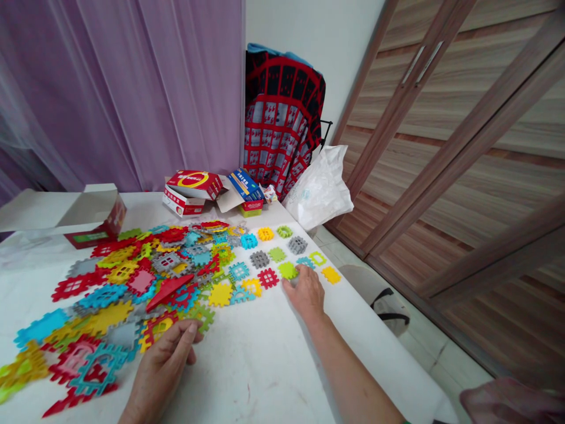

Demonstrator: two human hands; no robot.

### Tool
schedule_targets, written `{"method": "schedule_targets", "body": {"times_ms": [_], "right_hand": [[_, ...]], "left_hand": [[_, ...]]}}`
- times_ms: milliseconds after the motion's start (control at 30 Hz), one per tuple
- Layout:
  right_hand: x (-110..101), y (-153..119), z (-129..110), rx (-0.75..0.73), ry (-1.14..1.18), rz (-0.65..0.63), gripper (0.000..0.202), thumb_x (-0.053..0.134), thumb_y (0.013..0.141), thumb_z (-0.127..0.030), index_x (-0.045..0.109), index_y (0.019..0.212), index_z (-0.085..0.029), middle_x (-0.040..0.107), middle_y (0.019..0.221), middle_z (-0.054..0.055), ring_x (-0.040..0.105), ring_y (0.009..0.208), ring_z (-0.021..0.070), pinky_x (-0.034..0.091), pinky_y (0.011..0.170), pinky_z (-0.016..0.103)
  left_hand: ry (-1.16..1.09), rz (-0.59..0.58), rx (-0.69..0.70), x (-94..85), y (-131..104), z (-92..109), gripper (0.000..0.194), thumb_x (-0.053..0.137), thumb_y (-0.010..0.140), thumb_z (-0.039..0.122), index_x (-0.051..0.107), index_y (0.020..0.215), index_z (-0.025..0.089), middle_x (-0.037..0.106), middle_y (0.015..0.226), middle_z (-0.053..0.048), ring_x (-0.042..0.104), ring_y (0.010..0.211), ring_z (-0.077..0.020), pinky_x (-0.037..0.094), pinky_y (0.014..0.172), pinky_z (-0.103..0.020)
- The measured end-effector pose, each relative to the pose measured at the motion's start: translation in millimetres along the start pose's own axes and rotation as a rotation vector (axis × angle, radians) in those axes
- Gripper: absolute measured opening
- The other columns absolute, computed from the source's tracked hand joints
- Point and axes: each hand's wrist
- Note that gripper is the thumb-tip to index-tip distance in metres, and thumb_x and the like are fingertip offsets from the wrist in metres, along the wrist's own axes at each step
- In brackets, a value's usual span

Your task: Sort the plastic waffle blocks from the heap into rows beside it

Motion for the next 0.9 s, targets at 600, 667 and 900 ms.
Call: {"method": "schedule_targets", "body": {"times_ms": [600, 667, 900], "right_hand": [[-2.9, 1.6, -2.7, 0.022, -0.035, -0.046, 0.039, 0.065, 0.081, -0.036, 0.059, 0.113, -0.016, 0.067, 0.107, 0.009, 0.057, 0.103, 0.0245, 0.041, 0.084, 0.032], [-1.7, 1.4, -1.6, 0.010, -0.034, -0.035, 0.038, 0.065, 0.081, -0.036, 0.059, 0.112, -0.016, 0.067, 0.106, 0.010, 0.057, 0.102, 0.0248, 0.041, 0.084, 0.032], [1.3, 0.3, 0.1, -0.014, -0.022, 0.011, 0.037, 0.065, 0.080, -0.037, 0.059, 0.110, -0.017, 0.066, 0.104, 0.009, 0.057, 0.100, 0.0251, 0.040, 0.082, 0.033]], "left_hand": [[-0.012, -0.012, -0.002, -1.3, -1.8, 1.2, 0.063, 0.057, 0.059, 0.083, 0.063, 0.075, 0.023, 0.063, 0.057, 0.002, 0.055, 0.049, -0.0153, 0.045, 0.051, -0.027], [-0.017, -0.024, 0.010, -1.9, -1.3, -0.3, 0.062, 0.057, 0.061, 0.082, 0.063, 0.077, 0.022, 0.065, 0.060, 0.002, 0.056, 0.050, -0.0153, 0.046, 0.053, -0.027], [-0.031, -0.028, 0.010, -1.7, 0.2, -9.0, 0.060, 0.058, 0.065, 0.079, 0.064, 0.081, 0.022, 0.064, 0.059, 0.002, 0.056, 0.050, -0.0160, 0.047, 0.053, -0.028]]}}
Point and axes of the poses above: each hand's wrist, its own y-axis towards the middle knuckle, its own x-axis out of the palm, z = x × y
